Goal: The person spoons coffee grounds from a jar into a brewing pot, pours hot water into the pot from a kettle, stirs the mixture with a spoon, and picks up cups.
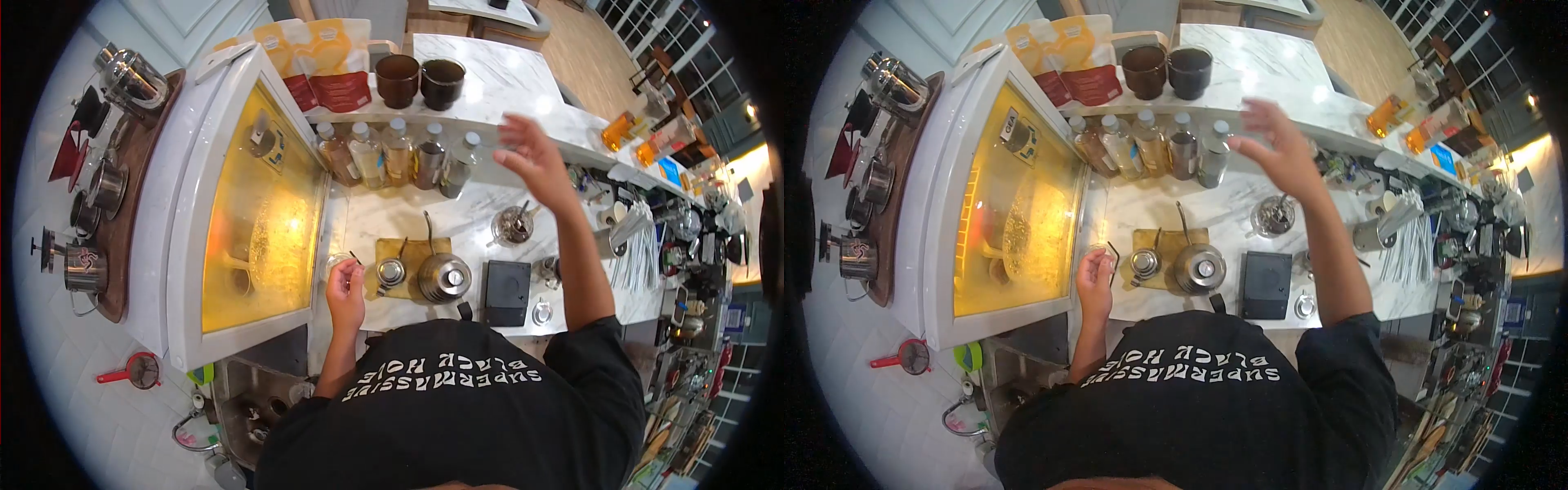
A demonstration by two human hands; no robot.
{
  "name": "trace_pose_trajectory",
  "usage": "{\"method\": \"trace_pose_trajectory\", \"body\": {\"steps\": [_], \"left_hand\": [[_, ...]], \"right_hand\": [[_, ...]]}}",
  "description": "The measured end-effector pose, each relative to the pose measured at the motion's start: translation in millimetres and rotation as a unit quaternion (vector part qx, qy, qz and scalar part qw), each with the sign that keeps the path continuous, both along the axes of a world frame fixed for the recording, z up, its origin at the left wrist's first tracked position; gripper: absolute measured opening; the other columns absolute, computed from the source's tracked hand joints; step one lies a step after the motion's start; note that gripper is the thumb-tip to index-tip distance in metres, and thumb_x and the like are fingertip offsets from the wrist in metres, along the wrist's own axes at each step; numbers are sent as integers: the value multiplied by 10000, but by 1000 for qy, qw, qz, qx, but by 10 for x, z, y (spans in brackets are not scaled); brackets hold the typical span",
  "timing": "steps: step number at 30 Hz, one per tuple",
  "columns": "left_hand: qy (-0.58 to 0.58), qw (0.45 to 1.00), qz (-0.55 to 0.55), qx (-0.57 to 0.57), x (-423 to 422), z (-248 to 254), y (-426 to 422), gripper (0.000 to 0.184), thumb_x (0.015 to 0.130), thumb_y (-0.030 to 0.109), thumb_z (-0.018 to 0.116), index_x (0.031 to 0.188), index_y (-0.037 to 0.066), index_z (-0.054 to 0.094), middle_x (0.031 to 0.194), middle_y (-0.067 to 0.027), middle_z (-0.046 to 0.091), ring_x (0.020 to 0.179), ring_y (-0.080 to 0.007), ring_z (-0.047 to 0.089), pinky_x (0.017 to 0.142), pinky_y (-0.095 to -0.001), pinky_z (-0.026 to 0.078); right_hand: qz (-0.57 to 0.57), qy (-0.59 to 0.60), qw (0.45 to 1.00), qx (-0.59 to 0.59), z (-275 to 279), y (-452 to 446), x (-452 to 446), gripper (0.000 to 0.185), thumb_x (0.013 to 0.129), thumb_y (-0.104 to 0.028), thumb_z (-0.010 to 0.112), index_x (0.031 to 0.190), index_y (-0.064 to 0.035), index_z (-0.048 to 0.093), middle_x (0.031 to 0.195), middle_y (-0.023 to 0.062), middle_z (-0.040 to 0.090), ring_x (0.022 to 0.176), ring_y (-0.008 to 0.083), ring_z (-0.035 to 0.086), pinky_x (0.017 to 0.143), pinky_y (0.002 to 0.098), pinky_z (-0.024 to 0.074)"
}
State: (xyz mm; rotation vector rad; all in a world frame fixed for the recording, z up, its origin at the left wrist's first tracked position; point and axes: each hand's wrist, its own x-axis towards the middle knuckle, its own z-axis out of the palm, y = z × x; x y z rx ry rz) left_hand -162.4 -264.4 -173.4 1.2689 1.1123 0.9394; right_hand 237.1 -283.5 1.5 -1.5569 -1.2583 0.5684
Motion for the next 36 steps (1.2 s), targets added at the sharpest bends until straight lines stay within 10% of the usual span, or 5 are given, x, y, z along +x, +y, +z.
{"method": "trace_pose_trajectory", "body": {"steps": [3, 14, 32, 36], "left_hand": [[-34, 999, -12, 8, 113, 64, -84, 254, 1027, 137, 651, 1233, -5, 614, 1026, -42, 670, 922, -94, 614, 825, -248, 489], [4, 994, -98, -43, 187, -108, -480, 224, 1031, 101, 631, 1226, -7, 611, 1049, -60, 675, 935, -102, 620, 829, -253, 503], [-1, 996, -88, -16, 1399, 530, -1745, 243, 1043, 101, 590, 1253, -20, 597, 1106, -109, 693, 908, -118, 604, 850, -264, 499], [-16, 990, -136, -28, 1881, 482, -2016, 251, 1034, 107, 609, 1254, -14, 602, 1114, -102, 694, 906, -115, 604, 855, -260, 498]], "right_hand": [[-19, 140, 989, -50, -704, -598, -188, 491, 933, -153, 761, 1370, -28, 576, 1195, 115, 682, 1043, 168, 660, 885, 304, 525], [-213, 296, 910, -198, -2360, -2585, -1255, 328, 957, -178, 730, 1221, 7, 668, 976, 53, 703, 907, 115, 646, 816, 272, 525], [-80, 100, 957, -260, -2067, -3789, 11, 403, 917, -233, 755, 1257, -43, 648, 1041, 127, 726, 939, 258, 717, 834, 414, 551], [-66, -119, 967, -217, -2395, -3827, 264, 504, 812, -256, 812, 1269, -109, 660, 1188, 129, 670, 1115, 333, 632, 917, 474, 518]]}}
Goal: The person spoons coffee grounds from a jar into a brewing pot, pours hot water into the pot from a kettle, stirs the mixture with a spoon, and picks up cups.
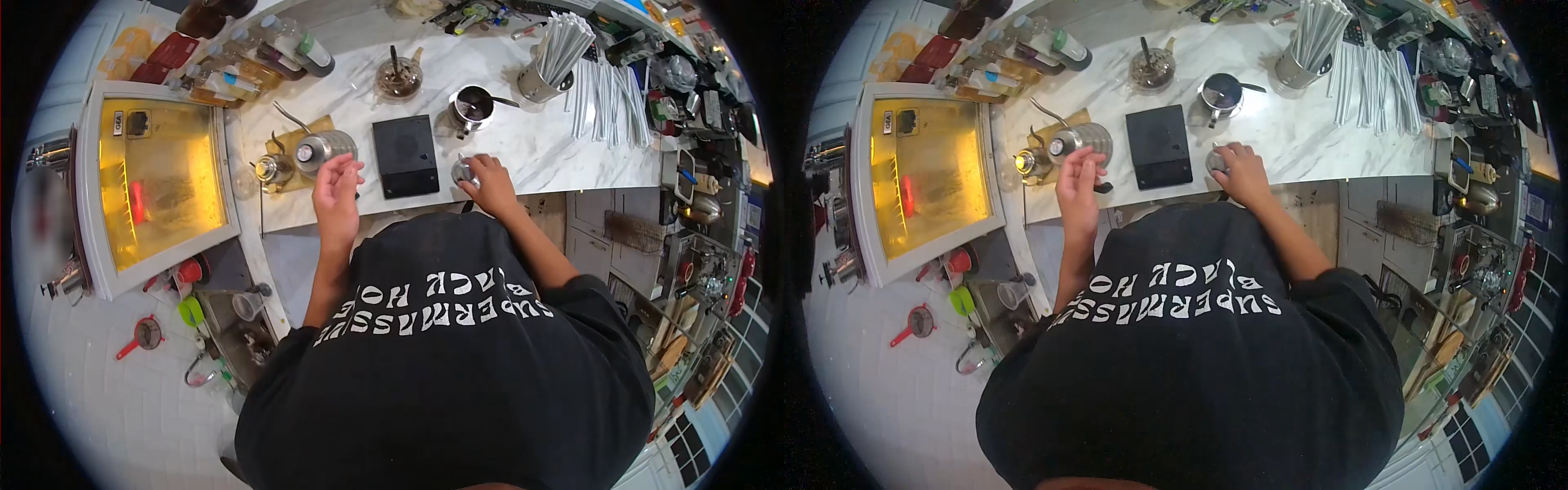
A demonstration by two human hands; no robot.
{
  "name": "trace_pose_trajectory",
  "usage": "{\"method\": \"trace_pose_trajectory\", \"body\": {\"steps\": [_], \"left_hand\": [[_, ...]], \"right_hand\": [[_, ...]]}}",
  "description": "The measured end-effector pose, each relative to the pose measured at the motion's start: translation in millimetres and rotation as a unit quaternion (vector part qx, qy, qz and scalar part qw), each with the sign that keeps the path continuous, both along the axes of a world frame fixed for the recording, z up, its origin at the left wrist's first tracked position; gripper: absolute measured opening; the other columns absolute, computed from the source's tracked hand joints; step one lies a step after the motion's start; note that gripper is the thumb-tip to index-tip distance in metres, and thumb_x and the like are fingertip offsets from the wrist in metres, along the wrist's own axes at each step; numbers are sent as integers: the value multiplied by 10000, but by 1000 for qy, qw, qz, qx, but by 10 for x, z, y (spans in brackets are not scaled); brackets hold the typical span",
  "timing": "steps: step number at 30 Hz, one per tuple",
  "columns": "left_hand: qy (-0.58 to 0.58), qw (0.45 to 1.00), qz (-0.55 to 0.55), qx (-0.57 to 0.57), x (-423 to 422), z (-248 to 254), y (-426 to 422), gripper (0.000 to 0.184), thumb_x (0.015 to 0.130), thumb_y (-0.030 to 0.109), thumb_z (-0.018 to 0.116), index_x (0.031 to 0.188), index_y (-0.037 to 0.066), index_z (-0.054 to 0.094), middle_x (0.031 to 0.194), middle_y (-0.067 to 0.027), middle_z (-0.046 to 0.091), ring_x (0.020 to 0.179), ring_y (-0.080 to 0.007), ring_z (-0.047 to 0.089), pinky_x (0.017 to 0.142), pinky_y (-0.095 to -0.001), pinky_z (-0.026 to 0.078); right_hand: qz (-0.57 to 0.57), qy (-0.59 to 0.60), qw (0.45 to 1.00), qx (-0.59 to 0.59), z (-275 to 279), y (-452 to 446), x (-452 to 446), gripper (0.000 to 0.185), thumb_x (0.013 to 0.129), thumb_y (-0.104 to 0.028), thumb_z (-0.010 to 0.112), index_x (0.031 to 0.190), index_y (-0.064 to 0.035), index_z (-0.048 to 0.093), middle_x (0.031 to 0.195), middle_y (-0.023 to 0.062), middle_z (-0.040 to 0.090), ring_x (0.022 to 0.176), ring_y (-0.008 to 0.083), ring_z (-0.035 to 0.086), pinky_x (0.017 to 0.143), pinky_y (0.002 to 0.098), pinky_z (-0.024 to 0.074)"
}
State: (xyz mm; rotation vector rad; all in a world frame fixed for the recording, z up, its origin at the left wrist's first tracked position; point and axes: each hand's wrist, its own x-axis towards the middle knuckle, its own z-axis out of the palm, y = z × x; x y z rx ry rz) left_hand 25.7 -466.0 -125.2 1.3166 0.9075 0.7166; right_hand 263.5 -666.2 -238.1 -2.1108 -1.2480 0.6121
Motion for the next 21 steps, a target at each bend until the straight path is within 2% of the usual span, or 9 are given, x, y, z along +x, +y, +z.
{"method": "trace_pose_trajectory", "body": {"steps": [2, 3, 6, 8, 10, 12, 16, 18, 21], "left_hand": [[-2, 1000, 7, 1, 170, -215, -158, 271, 1026, 126, 631, 1264, -1, 606, 1118, -88, 691, 909, -108, 601, 853, -253, 493], [23, 1000, -5, 3, 225, -343, -236, 279, 1025, 138, 637, 1270, 6, 609, 1114, -82, 688, 913, -107, 600, 847, -255, 496], [96, 995, -2, -6, 311, -696, -462, 302, 1001, 179, 682, 1257, 26, 637, 1092, -73, 679, 919, -115, 606, 819, -267, 506], [226, 973, 14, 47, 350, -820, -607, 312, 970, 197, 714, 1231, 35, 660, 1098, -82, 667, 901, -135, 611, 803, -270, 508], [253, 964, 27, 78, 288, -1059, -690, 323, 945, 209, 734, 1215, 44, 671, 1143, -98, 657, 891, -161, 624, 791, -290, 517], [286, 942, 55, 169, 258, -1188, -734, 321, 949, 209, 728, 1219, 46, 669, 1176, -110, 648, 898, -179, 635, 794, -329, 530], [257, 958, 36, 124, 214, -1166, -745, 314, 956, 215, 718, 1215, 43, 671, 1163, -121, 646, 891, -199, 650, 820, -362, 535], [254, 956, 32, 143, 117, -1146, -716, 299, 958, 208, 715, 1198, 33, 676, 1132, -113, 670, 888, -189, 655, 809, -349, 538], [228, 968, 64, 85, -150, -1279, -658, 286, 965, 200, 705, 1188, 22, 676, 1044, -85, 711, 851, -155, 645, 798, -322, 535]], "right_hand": [[34, -144, 985, -90, 17, 35, 38, 577, 766, -276, 844, 1295, -154, 647, 1326, 115, 601, 1229, 334, 569, 942, 502, 497], [47, -137, 983, -114, -82, 39, 71, 632, 745, -303, 854, 1323, -179, 633, 1393, 86, 544, 1265, 332, 528, 960, 529, 467], [82, -171, 980, -65, -166, 7, 153, 600, 745, -316, 851, 1288, -168, 644, 1374, 84, 565, 1256, 318, 538, 969, 515, 457], [94, -177, 979, -40, -266, -12, 251, 597, 748, -314, 846, 1291, -167, 645, 1355, 86, 569, 1238, 313, 541, 959, 509, 451], [100, -182, 978, -18, -342, -52, 308, 595, 751, -312, 841, 1294, -166, 646, 1335, 87, 573, 1221, 308, 543, 949, 504, 444], [119, -172, 978, -4, -331, -63, 409, 565, 767, -322, 827, 1277, -154, 651, 1338, 83, 573, 1221, 312, 544, 957, 504, 441], [92, -134, 987, 10, -246, -108, 376, 559, 780, -323, 825, 1282, -153, 646, 1344, 100, 574, 1241, 325, 540, 957, 516, 449], [91, -132, 987, 18, -241, -144, 318, 570, 792, -330, 826, 1299, -154, 634, 1350, 111, 576, 1249, 334, 540, 961, 521, 451], [79, -114, 990, 7, -265, -156, 221, 557, 823, -343, 813, 1309, -148, 622, 1359, 104, 580, 1249, 333, 544, 956, 522, 458]]}}
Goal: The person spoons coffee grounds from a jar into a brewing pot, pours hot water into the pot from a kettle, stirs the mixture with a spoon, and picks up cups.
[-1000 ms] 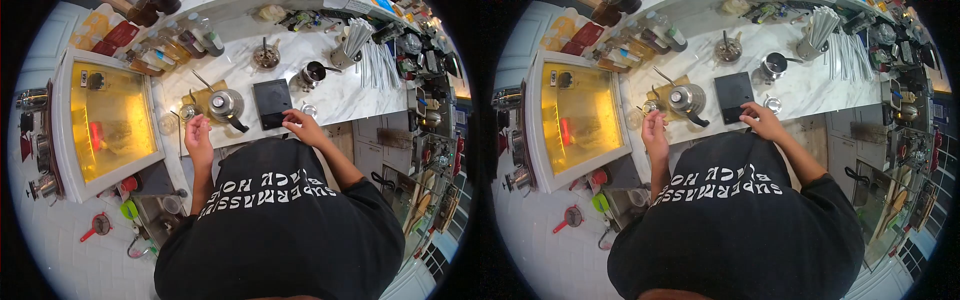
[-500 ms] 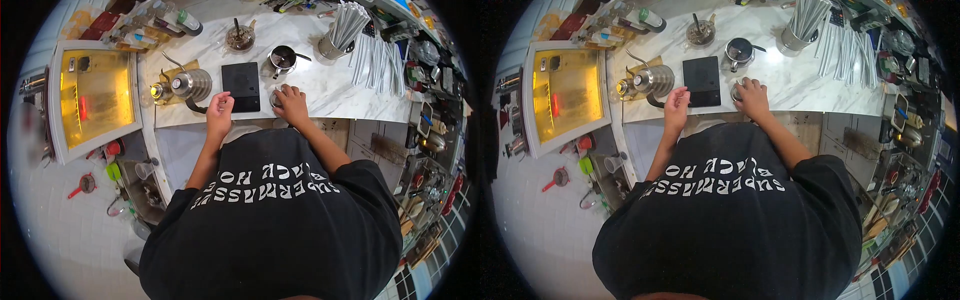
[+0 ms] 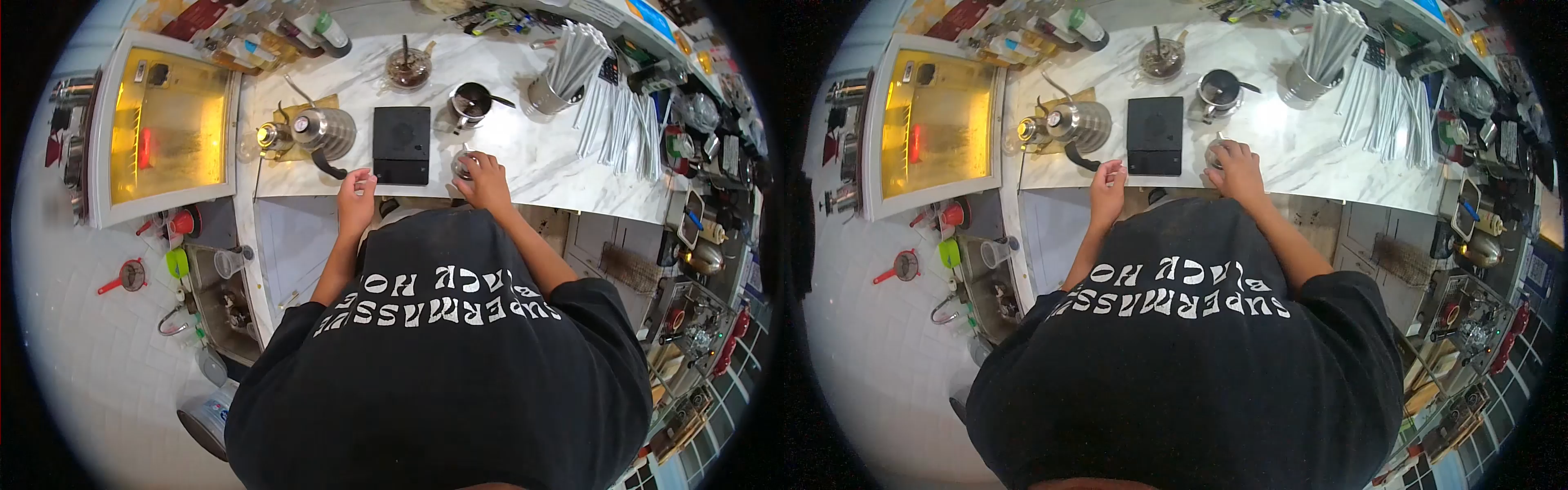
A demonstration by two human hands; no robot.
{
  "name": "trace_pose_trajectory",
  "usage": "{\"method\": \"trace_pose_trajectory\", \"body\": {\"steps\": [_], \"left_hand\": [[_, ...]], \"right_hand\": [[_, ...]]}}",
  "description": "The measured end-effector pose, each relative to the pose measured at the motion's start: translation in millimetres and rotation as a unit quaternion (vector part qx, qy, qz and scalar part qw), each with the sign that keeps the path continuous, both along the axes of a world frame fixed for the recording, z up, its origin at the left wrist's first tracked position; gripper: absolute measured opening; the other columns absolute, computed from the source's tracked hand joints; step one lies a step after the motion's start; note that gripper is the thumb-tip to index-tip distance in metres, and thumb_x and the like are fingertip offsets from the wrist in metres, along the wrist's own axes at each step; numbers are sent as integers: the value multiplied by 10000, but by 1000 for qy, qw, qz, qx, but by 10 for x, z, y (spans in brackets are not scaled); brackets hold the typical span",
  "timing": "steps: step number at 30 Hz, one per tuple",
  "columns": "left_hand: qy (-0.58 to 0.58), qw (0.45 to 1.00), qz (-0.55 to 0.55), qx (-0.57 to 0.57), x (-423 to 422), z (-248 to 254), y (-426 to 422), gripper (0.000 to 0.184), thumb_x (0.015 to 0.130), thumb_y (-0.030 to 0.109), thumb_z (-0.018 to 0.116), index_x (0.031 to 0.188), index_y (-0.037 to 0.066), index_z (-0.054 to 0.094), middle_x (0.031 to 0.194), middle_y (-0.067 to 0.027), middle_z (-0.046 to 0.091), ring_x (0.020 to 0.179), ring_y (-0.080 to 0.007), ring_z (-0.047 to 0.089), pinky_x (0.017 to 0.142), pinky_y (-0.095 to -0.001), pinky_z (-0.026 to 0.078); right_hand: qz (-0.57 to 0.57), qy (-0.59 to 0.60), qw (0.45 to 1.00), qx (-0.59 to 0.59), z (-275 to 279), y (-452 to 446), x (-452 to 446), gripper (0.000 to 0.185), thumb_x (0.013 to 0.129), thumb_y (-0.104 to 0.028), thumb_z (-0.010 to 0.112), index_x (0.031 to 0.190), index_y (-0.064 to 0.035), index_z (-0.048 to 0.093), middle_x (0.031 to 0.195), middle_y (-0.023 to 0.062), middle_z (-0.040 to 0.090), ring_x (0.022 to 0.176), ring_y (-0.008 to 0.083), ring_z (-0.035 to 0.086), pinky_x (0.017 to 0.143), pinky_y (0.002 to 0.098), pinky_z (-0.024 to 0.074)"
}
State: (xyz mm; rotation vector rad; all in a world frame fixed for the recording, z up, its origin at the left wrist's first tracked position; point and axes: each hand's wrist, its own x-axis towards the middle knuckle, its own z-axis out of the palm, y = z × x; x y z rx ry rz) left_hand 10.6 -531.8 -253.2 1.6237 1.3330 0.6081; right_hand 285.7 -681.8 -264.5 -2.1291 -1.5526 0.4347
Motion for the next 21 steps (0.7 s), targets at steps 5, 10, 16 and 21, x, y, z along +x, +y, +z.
{"method": "trace_pose_trajectory", "body": {"steps": [5, 10, 16, 21], "left_hand": [[3, 998, 20, -51, -545, 115, 82, 277, 976, 196, 698, 1190, 23, 672, 1015, -71, 706, 849, -147, 640, 806, -311, 533], [33, 998, 24, -41, -1125, 154, 338, 305, 1001, 221, 682, 1237, 30, 652, 1028, -67, 701, 926, -151, 646, 872, -312, 520], [2, 992, 114, 56, -1589, 110, 1101, 406, 973, 216, 706, 1316, 26, 597, 1145, -119, 677, 948, -186, 641, 857, -333, 524], [-5, 987, 123, 104, -1727, 264, 1657, 495, 946, 206, 733, 1370, 26, 554, 1240, -164, 626, 937, -209, 638, 844, -356, 540]], "right_hand": [[25, 68, 997, 3, 72, 118, -272, 501, 855, -321, 791, 1287, -118, 641, 1236, 117, 646, 1103, 317, 634, 902, 473, 514], [-22, 243, 969, 34, 324, 556, -871, 451, 885, -277, 799, 1252, -47, 676, 1115, 153, 702, 985, 273, 697, 871, 379, 556], [-47, 403, 914, 11, 441, 1405, -1615, 481, 919, -340, 777, 1248, -5, 672, 1166, 169, 709, 1068, 262, 692, 920, 372, 543], [-111, 379, 918, -41, 179, 1996, -2132, 557, 971, -470, 687, 1182, 46, 679, 1070, 188, 723, 1021, 231, 686, 881, 351, 526]]}}
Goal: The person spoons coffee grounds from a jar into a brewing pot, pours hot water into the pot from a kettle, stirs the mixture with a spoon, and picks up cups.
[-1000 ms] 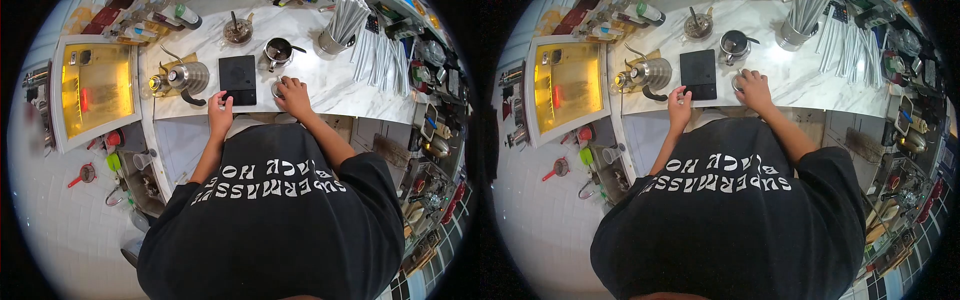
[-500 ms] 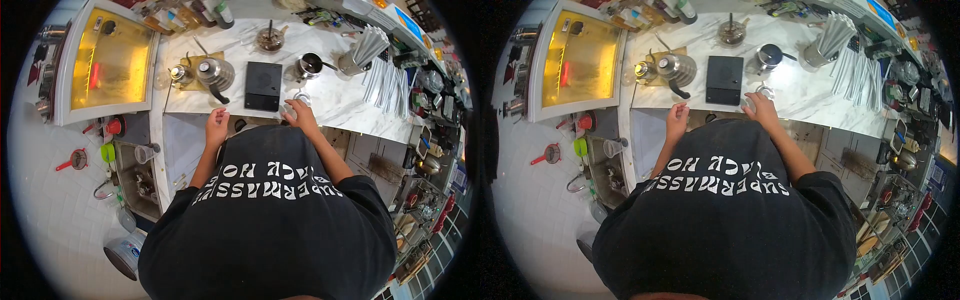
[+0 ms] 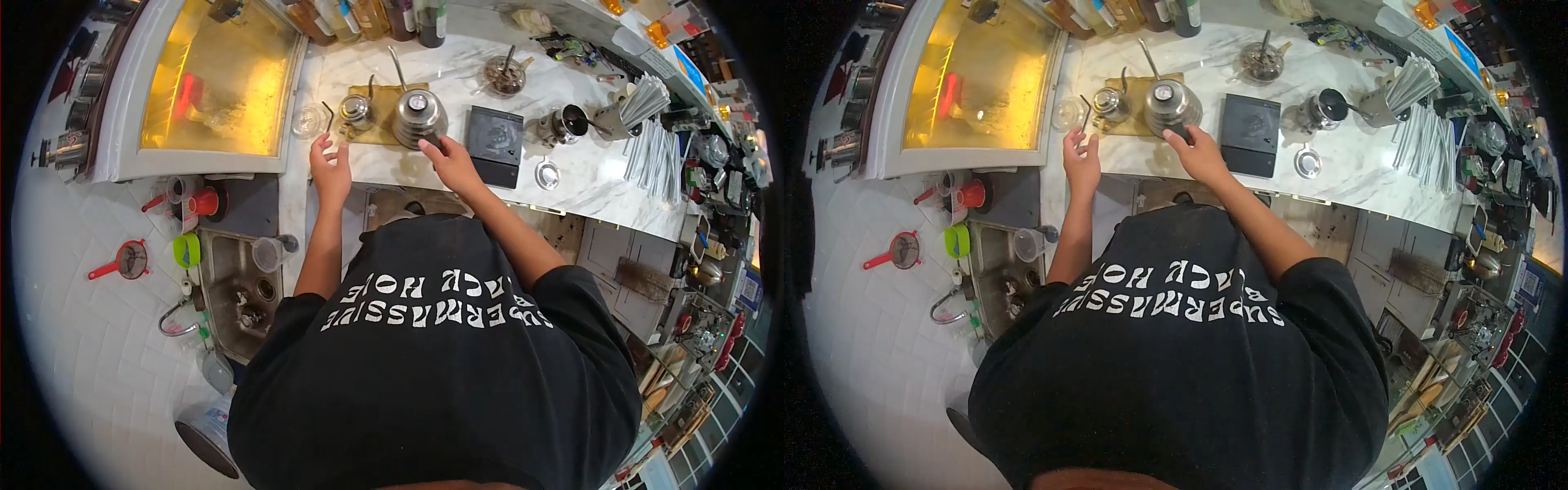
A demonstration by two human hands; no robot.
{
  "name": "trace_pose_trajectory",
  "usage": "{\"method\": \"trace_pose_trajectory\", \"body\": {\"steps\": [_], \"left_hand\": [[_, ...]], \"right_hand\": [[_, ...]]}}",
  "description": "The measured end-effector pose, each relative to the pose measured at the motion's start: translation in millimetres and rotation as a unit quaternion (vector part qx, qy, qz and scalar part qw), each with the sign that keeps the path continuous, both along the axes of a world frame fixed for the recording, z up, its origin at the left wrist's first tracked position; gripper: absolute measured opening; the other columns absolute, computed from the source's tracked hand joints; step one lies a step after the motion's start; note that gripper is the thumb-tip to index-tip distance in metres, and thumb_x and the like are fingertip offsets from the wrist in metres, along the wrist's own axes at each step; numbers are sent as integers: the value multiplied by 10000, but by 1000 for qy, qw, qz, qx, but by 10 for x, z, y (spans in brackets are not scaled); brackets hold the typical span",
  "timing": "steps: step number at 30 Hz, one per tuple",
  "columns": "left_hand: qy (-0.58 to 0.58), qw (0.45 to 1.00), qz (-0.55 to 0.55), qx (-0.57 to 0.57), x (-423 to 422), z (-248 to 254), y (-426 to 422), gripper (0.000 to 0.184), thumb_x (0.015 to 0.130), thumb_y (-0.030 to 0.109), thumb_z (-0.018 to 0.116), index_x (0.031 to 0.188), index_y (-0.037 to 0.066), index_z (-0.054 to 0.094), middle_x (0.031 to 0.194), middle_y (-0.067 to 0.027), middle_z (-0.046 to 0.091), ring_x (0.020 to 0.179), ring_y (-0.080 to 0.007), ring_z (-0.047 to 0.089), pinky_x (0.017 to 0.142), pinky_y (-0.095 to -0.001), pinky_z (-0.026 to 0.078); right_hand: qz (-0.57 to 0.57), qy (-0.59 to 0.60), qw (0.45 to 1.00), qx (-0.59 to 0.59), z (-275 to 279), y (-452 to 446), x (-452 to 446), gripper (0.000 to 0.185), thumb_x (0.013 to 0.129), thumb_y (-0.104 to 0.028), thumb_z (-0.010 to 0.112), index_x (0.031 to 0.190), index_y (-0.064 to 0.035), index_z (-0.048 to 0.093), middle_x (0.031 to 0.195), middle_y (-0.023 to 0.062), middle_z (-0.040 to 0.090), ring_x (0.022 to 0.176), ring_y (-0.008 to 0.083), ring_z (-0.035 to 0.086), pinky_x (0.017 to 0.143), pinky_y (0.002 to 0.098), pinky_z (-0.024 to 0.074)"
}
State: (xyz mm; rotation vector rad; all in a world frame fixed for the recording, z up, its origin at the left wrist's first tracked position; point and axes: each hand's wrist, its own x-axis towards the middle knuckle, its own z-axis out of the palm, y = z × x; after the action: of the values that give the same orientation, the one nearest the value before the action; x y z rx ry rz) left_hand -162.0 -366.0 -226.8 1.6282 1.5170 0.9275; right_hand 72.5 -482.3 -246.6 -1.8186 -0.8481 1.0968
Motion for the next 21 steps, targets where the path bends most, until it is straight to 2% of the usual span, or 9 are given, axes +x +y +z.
{"method": "trace_pose_trajectory", "body": {"steps": [1, 2, 4, 5, 8, 9, 13, 21], "left_hand": [[-15, 1000, -7, 4, -25, 5, 69, 494, 940, 203, 740, 1364, 23, 561, 1226, -169, 630, 915, -210, 651, 834, -351, 545], [-16, 1000, -8, 7, -48, 12, 125, 494, 940, 203, 740, 1364, 23, 561, 1226, -169, 630, 915, -210, 651, 834, -351, 545], [-12, 1000, -25, 15, -94, 14, 196, 479, 938, 203, 744, 1346, 17, 577, 1215, -172, 634, 899, -211, 659, 822, -348, 550], [-23, 999, -30, 12, -118, 12, 209, 459, 937, 204, 747, 1323, 10, 592, 1216, -176, 637, 910, -212, 661, 820, -349, 551], [-11, 999, -37, 9, -191, -44, 207, 452, 937, 206, 747, 1313, 5, 596, 1227, -178, 636, 913, -213, 661, 819, -352, 552], [-29, 999, -44, 14, -213, -78, 197, 452, 942, 210, 742, 1315, 3, 592, 1226, -176, 636, 914, -214, 661, 817, -355, 551], [-42, 997, -56, -32, -264, -44, 143, 443, 959, 227, 720, 1335, 32, 590, 1219, -150, 654, 932, -204, 628, 839, -356, 527], [-49, 997, -60, -27, -350, -78, 227, 442, 946, 201, 728, 1324, 20, 588, 1221, -165, 638, 899, -213, 661, 805, -362, 547]], "right_hand": [[-22, 58, 997, 38, 175, 32, -104, 505, 993, -469, 656, 1018, 35, 686, 869, 113, 697, 812, 174, 629, 754, 342, 501], [-22, 57, 997, 41, 104, 83, -158, 505, 993, -469, 656, 1018, 35, 686, 869, 113, 697, 812, 174, 629, 754, 342, 501], [-108, 135, 983, 57, 5, 154, -223, 395, 1021, -404, 656, 798, -84, 595, 686, -54, 513, 620, 59, 440, 570, 274, 361], [-135, 127, 979, 81, 23, 139, -248, 392, 1017, -391, 661, 753, -116, 569, 660, -64, 501, 593, 48, 408, 532, 272, 319], [-183, 62, 977, 87, 117, 121, -274, 401, 1018, -361, 657, 715, -123, 546, 635, -73, 471, 572, 48, 382, 512, 281, 297], [-181, 44, 979, 78, 139, 129, -246, 439, 1009, -349, 648, 730, -18, 579, 637, -26, 481, 647, 92, 422, 598, 324, 382], [-186, 23, 978, 86, 205, 250, -298, 439, 1010, -342, 649, 728, -12, 582, 641, -25, 492, 644, 92, 422, 597, 321, 381], [-190, 8, 975, 119, 182, 506, -459, 442, 1016, -342, 651, 725, -16, 585, 640, -27, 487, 639, 83, 422, 590, 316, 374]]}}
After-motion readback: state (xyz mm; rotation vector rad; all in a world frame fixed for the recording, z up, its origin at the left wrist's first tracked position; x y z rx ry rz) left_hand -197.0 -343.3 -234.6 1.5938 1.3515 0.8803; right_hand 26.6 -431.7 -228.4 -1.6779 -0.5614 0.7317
